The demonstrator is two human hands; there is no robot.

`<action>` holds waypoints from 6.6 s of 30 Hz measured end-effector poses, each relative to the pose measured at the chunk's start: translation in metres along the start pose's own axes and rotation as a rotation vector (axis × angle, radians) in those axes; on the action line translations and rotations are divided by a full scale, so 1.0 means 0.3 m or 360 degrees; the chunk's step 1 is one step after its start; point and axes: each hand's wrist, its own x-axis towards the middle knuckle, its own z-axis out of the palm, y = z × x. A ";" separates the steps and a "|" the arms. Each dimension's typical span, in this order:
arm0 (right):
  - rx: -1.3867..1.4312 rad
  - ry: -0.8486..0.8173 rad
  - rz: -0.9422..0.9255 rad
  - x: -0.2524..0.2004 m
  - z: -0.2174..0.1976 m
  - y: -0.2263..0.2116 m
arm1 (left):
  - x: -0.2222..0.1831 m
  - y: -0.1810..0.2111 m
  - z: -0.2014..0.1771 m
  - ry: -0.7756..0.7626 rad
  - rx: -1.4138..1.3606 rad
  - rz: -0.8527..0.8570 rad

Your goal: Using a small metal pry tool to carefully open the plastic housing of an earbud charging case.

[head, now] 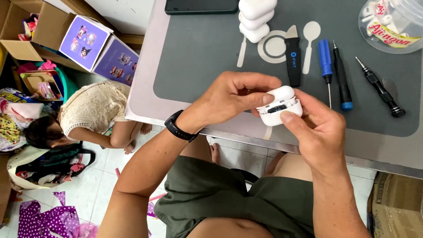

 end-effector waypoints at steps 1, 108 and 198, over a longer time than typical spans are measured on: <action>-0.0002 -0.0002 -0.0002 -0.003 0.000 0.004 | -0.003 0.002 0.004 0.0002 -0.0001 0.0003; 0.0137 -0.0170 0.0064 0.030 -0.040 0.053 | 0.008 -0.048 0.150 0.0123 0.1589 0.0848; -0.0071 -0.0172 0.0293 0.061 0.107 -0.015 | -0.112 -0.093 0.042 0.0635 -0.0224 0.0154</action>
